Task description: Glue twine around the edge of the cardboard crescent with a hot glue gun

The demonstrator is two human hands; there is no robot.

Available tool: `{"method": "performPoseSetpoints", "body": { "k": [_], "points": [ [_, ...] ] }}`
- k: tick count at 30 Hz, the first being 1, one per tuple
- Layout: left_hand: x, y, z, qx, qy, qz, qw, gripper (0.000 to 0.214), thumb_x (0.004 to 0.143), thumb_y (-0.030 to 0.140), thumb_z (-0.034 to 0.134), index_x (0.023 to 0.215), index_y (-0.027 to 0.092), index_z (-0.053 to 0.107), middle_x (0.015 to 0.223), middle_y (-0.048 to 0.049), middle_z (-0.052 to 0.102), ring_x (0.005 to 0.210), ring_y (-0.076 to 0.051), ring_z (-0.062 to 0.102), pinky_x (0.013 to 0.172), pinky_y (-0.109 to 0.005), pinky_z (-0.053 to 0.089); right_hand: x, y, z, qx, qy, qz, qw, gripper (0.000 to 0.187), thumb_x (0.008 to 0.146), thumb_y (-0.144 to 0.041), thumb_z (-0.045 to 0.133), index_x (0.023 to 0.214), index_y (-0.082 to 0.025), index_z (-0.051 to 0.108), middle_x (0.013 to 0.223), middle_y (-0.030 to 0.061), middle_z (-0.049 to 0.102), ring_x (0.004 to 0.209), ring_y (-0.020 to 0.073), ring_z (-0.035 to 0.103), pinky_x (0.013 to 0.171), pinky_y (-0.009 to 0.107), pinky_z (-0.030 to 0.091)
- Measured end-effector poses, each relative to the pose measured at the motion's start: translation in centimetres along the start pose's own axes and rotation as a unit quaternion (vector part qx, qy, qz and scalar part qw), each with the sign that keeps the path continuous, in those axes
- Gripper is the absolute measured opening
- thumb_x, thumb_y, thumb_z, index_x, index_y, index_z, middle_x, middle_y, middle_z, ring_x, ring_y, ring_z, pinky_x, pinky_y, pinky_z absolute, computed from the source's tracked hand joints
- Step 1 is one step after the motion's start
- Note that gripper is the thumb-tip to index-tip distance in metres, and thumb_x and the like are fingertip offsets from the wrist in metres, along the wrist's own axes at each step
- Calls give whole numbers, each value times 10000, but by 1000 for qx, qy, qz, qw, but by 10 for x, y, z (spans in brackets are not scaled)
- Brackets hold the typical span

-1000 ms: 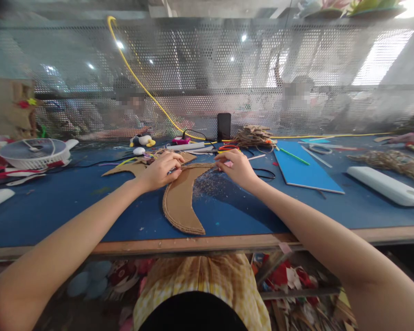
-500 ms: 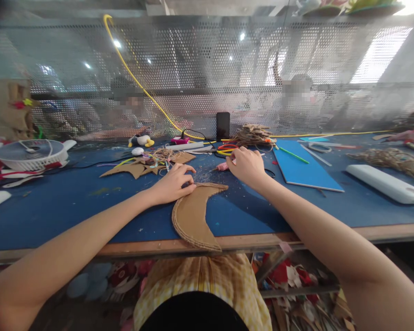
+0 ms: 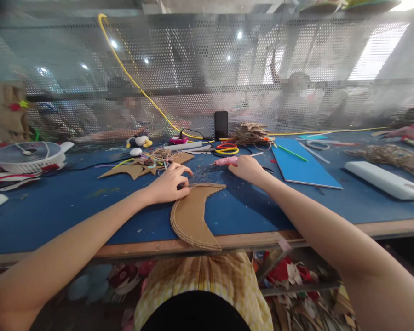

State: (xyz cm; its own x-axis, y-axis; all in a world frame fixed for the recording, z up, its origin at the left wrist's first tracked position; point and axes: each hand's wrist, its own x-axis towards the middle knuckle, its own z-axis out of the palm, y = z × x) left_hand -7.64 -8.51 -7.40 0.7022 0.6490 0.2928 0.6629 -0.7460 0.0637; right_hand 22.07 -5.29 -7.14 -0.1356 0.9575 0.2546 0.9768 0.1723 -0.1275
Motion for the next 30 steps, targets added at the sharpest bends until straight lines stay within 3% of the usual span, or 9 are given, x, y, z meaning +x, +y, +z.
{"method": "performPoseSetpoints", "body": {
  "k": [10,18,23,30],
  "points": [
    [3,2,10,-27,27,-27,999,285,931,362,586,766,175,723,1271,-99,633,1230,-320,454,1117,-520,386,2,-7,6,70,67,-10,995,360,916,-442,461,1058,-142,602,1032,198,719,877,285,657,676,327,411],
    [2,-2,8,-13,32,-8,999,346,991,319,460,880,175,755,1247,-110,634,1201,-301,458,1122,-528,381,-1,-11,4,64,115,-104,986,271,878,-452,486,976,-202,523,1021,153,680,882,283,627,710,353,432],
    [1,-2,8,-4,43,2,999,357,1005,309,443,900,174,756,1245,-108,634,1187,-294,457,1112,-519,388,-6,-15,4,63,137,-175,973,262,914,-429,461,1021,-196,518,1055,142,669,926,277,623,759,365,447],
    [1,0,5,-27,47,0,999,333,1006,305,461,893,179,749,1245,-102,638,1216,-290,460,1116,-519,386,-9,-19,2,27,149,-205,967,225,932,-384,471,1004,-184,546,1034,138,670,921,269,616,758,349,432]
  ]
}}
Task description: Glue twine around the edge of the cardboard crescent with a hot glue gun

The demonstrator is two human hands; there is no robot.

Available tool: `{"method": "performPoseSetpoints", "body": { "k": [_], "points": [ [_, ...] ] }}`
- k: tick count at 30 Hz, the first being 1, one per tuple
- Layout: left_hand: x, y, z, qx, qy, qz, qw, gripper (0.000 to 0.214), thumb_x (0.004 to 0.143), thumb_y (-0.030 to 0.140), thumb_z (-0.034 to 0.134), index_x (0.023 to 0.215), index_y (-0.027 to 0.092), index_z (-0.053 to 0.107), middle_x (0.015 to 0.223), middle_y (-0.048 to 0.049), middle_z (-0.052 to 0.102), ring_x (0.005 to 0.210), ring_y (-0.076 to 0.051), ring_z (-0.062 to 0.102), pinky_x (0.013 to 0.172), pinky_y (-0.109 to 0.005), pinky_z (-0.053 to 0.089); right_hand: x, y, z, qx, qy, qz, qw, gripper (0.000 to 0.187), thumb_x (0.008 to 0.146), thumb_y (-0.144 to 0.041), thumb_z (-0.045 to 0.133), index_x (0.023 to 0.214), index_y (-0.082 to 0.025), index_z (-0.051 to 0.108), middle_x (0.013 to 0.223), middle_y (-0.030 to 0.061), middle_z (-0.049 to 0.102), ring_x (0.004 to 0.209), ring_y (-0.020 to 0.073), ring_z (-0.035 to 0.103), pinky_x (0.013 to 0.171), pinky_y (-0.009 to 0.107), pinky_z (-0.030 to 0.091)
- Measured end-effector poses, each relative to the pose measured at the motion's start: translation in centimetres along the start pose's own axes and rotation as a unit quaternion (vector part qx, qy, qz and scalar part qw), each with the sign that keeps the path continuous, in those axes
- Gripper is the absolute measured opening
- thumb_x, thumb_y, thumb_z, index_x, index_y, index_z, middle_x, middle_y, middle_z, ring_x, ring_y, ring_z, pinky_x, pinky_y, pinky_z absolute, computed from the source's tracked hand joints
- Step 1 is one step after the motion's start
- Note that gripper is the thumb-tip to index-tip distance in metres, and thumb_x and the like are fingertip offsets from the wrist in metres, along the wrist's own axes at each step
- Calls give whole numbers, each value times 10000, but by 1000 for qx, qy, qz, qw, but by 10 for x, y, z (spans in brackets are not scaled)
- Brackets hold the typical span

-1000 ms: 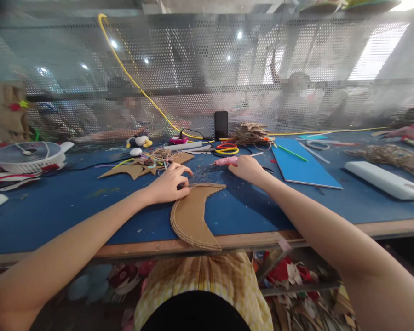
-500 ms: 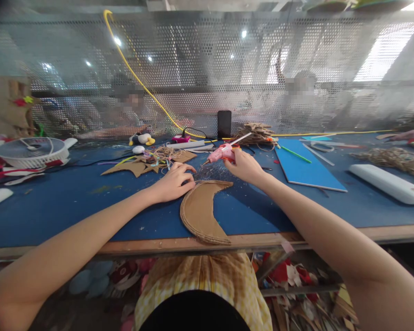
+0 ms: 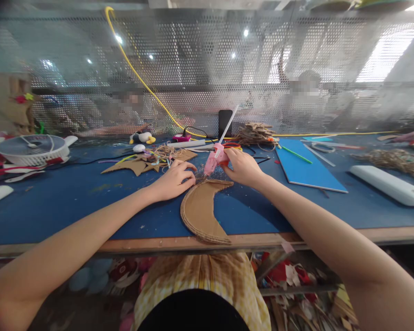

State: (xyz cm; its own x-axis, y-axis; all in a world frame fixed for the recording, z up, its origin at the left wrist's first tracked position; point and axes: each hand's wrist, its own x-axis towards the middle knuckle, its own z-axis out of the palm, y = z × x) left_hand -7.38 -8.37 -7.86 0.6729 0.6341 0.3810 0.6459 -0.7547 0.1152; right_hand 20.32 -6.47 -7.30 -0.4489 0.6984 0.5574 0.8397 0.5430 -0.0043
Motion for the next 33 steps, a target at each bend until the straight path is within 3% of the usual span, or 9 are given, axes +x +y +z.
{"method": "performPoseSetpoints", "body": {
  "k": [23,33],
  "points": [
    [0,3,-4,-13,-2,18,1000,307,999,310,471,881,180,724,1240,-102,643,1212,-288,465,1108,-520,387,1,-1,-6,-63,59,-75,993,332,972,-331,462,1190,-122,600,1141,189,671,1052,302,587,893,405,430],
    [-1,2,-2,-17,-1,12,1000,189,925,340,609,860,194,709,1248,-83,639,1213,-300,466,1096,-523,410,1,-2,-8,-69,71,-88,991,346,989,-338,437,1201,-136,619,1099,172,682,1017,290,576,875,400,417]
  ]
}}
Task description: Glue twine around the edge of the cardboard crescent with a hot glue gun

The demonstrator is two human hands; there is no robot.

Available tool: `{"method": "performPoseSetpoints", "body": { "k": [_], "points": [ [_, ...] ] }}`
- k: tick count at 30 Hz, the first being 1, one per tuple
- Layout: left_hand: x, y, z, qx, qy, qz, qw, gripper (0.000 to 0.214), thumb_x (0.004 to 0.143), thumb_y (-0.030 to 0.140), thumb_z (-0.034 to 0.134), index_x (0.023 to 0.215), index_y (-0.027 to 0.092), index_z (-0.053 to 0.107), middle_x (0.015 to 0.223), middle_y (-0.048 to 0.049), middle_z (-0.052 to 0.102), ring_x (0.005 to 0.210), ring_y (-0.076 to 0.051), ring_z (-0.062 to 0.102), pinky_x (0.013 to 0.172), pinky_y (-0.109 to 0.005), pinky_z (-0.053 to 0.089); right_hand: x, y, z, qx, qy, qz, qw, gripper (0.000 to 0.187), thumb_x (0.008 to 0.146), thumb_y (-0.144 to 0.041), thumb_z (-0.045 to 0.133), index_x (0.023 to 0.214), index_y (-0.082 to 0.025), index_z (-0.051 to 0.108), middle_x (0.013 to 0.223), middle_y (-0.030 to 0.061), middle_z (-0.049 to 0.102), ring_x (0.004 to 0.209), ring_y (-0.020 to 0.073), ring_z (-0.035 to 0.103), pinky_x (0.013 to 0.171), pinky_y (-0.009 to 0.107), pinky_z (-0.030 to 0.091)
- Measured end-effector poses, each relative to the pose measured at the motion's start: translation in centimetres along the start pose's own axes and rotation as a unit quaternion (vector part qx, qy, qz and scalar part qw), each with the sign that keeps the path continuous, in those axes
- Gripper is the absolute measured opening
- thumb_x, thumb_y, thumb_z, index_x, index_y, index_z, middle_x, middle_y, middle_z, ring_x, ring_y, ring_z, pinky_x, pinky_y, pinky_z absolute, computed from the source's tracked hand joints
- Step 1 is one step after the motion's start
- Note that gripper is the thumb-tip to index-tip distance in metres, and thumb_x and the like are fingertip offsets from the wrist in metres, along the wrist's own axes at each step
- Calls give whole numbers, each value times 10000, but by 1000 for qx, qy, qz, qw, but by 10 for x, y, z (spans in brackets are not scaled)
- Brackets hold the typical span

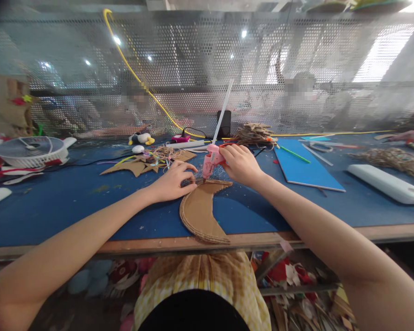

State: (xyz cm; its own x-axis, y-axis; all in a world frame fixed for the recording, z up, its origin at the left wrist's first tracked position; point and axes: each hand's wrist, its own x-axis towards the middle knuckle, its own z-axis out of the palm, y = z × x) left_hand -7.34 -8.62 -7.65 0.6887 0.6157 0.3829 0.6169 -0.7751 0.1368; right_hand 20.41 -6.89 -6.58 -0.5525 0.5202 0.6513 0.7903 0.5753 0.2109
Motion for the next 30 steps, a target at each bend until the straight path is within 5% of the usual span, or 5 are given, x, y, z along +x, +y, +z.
{"method": "performPoseSetpoints", "body": {
  "k": [30],
  "points": [
    [0,1,-2,-1,-19,-7,1000,195,921,349,624,832,196,706,1278,-60,624,1241,-300,450,1127,-492,369,1,9,-3,-68,83,-87,990,254,1024,-227,424,1142,-169,642,1022,92,724,918,221,600,804,358,382]
  ]
}}
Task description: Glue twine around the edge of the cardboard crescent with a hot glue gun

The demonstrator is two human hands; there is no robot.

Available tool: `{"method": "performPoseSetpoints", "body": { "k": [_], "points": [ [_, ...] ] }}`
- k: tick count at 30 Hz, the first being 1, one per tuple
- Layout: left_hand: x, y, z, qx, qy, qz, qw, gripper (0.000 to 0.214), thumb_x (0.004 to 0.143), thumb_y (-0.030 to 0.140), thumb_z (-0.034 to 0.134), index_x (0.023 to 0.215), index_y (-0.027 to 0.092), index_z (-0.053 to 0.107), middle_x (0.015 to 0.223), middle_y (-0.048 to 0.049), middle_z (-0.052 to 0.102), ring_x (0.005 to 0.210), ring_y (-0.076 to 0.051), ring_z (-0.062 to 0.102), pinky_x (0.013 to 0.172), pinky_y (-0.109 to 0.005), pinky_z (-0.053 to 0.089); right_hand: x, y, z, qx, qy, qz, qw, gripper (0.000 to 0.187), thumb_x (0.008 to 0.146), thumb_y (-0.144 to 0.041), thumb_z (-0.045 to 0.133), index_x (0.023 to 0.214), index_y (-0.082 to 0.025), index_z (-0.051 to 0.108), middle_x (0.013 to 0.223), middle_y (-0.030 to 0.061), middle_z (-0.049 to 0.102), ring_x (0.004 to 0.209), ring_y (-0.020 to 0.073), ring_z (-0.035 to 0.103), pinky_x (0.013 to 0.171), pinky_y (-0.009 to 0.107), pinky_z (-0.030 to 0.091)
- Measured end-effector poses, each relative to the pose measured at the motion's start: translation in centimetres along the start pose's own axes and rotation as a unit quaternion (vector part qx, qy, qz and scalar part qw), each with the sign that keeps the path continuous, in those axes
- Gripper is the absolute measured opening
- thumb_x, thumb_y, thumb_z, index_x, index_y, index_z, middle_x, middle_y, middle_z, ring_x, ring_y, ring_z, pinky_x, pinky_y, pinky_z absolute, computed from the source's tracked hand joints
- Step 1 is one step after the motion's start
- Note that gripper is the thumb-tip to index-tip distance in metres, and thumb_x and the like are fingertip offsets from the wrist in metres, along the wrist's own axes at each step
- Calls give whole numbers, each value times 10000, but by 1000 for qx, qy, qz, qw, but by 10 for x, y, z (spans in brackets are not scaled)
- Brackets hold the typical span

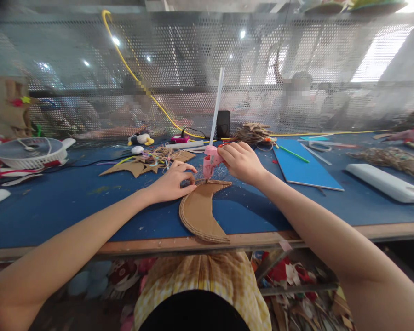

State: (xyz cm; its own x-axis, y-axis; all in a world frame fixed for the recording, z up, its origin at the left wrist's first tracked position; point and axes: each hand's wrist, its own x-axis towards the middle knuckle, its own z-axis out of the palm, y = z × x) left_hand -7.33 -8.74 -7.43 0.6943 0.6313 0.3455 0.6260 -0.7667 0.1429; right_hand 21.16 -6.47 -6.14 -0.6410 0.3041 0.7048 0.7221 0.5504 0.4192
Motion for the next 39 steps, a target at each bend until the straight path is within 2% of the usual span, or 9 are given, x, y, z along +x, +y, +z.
{"method": "performPoseSetpoints", "body": {
  "k": [8,17,32,39],
  "points": [
    [0,0,0,-7,-1,-2,1000,194,920,351,620,825,200,695,1278,-59,622,1240,-303,442,1119,-505,374,1,2,-4,-11,8,-22,1000,242,1031,-212,417,1104,-181,646,992,75,732,896,207,600,803,354,387],
    [0,-2,2,-7,3,2,1000,200,921,360,616,811,205,676,1247,-56,622,1211,-291,447,1104,-497,381,0,7,-8,-19,44,-64,997,183,1021,-203,457,1078,-189,629,1015,62,744,910,192,619,797,346,402],
    [0,0,1,-14,3,3,1000,184,915,346,614,798,214,667,1229,-53,626,1202,-287,450,1083,-490,400,-2,10,-7,15,35,-54,998,246,1029,-207,415,1127,-216,641,1056,66,742,939,195,622,821,361,405],
    [0,1,0,-15,0,2,1000,182,914,337,614,796,210,668,1230,-55,628,1203,-286,452,1081,-484,398,1,8,-9,43,18,-42,998,273,1012,-205,415,1188,-233,622,1133,76,724,1017,226,589,908,404,392]
  ]
}}
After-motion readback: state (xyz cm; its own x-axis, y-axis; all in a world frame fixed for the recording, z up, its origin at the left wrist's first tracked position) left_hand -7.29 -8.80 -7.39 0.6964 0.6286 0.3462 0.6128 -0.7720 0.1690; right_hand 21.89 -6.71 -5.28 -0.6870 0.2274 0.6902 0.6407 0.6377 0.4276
